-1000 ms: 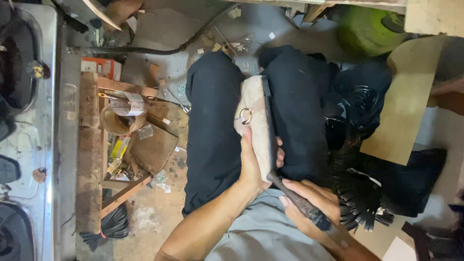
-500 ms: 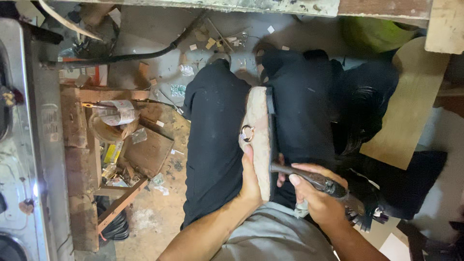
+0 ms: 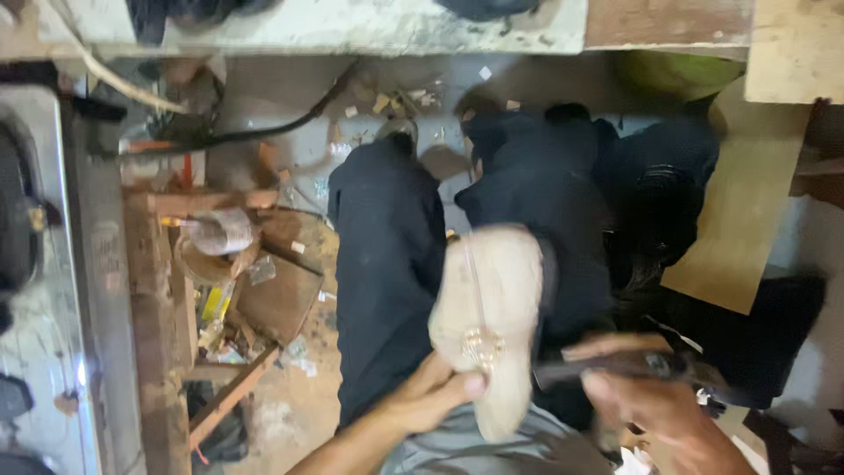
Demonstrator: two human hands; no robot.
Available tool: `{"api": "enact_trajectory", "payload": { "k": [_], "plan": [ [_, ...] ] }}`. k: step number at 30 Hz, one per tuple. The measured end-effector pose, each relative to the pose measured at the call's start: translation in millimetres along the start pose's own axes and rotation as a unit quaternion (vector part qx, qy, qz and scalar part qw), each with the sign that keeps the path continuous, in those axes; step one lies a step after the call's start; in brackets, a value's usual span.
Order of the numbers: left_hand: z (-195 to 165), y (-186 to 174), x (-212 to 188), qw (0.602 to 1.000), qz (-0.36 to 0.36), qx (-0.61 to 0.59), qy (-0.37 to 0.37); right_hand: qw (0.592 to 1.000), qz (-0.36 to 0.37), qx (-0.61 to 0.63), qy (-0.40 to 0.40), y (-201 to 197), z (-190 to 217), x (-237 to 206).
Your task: The person sits on the floor and attaches a black rubber sole to a shoe upper. They press and align the sole onto the upper, tap and press the sole edges with a hammer, brush the surface, and repeatedly press the sole and upper together by hand before setting the shoe on the workbench.
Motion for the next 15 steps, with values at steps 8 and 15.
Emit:
{"api": "enact_trajectory", "payload": {
  "k": [8, 15],
  "plan": [
    [-26.3, -36.6, 99.8, 0.994, -0.049, 0.065, -0.079, 0.992, -0.105, -0.035, 0.064, 14.7, -40.6, 2.9],
    [-15.5, -36.1, 84.5, 0.986, -0.138, -0.033, -0.087, 0.977, -0.121, 0.174, 0.024, 13.3, -21.8, 9.8]
  ]
}}
Point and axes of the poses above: each hand's wrist, its own x-axis towards the middle knuckle, its own y-axis out of the palm, z = x × y, the point moved 4 cm from there along x, towards the middle knuckle, and after that the axes turned 10 degrees about -z, right-handed, at the moved point
